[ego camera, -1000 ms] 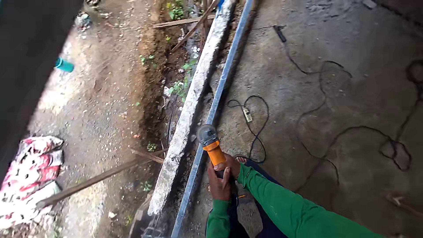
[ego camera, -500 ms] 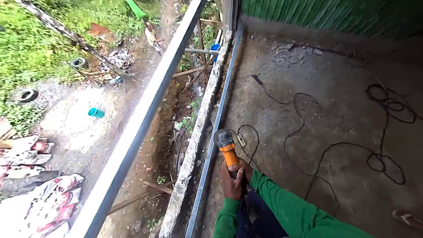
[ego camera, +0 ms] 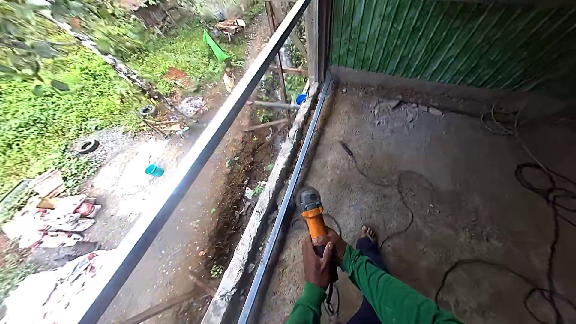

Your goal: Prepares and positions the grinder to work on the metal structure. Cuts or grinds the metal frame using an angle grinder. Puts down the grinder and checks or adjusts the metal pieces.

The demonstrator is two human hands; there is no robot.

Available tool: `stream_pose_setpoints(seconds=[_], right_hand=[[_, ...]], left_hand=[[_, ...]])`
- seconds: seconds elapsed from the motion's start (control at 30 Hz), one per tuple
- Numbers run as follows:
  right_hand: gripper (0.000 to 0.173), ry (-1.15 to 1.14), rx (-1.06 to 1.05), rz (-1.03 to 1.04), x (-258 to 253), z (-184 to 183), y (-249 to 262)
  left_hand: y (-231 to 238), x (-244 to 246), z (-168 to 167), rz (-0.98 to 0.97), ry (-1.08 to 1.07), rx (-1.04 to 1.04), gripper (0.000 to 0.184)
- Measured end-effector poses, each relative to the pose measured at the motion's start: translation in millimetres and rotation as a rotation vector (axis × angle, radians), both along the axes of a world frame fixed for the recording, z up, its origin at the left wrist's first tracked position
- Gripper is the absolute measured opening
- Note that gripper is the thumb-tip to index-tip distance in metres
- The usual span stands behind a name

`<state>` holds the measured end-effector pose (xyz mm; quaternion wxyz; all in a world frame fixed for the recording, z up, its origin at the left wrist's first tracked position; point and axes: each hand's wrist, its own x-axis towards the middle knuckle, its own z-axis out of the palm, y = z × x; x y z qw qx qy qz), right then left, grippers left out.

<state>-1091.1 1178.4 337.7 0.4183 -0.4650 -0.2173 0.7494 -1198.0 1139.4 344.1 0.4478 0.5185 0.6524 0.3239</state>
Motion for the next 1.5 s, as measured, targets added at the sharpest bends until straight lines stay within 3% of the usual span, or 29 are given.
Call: stream_pose_setpoints(seconds=[0.27, 0.43, 0.6, 0.77, 0.93, 1.07, 1.3, 1.5], right_hand=[[0.066, 0.011, 0.018, 0.119, 185.1, 62.1, 150.0], [0.062, -0.022, 0.021, 0.03, 256.6, 102.8, 226.3], [0.062, -0.082, 0.058, -0.017, 312.9, 116.4, 306.7], [0.066, -0.095, 0.093, -0.014, 356.1, 97.5, 415.2], [0.069, -0.117, 0.126, -0.009, 382.1, 77.8, 555.7], [0.066, -0.125, 0.133, 0.008, 397.5, 75.3, 656.4], [0.064, -0.136, 0.132, 0.055, 431.5, 79.0, 787.3], [0.056, -0.176, 0.183, 0.189, 481.0, 61.4, 909.0]], left_hand=[[136.7, 189.4, 56.7, 0.124, -0.021, 0.028, 0.089], [224.0, 258.5, 89.0, 0.054, -0.039, 0.053, 0.087], [310.5, 315.7, 96.6, 0.027, -0.128, 0.06, 0.088], [418.5, 358.8, 77.1, 0.024, -0.157, 0.082, 0.088], [559.4, 382.8, 65.9, 0.008, -0.168, 0.071, 0.088], [660.4, 394.0, 77.5, -0.015, -0.14, 0.005, 0.089], [787.2, 428.3, 83.3, 0.023, -0.149, -0.028, 0.096], [899.2, 481.2, 67.7, 0.121, -0.18, -0.076, 0.097]])
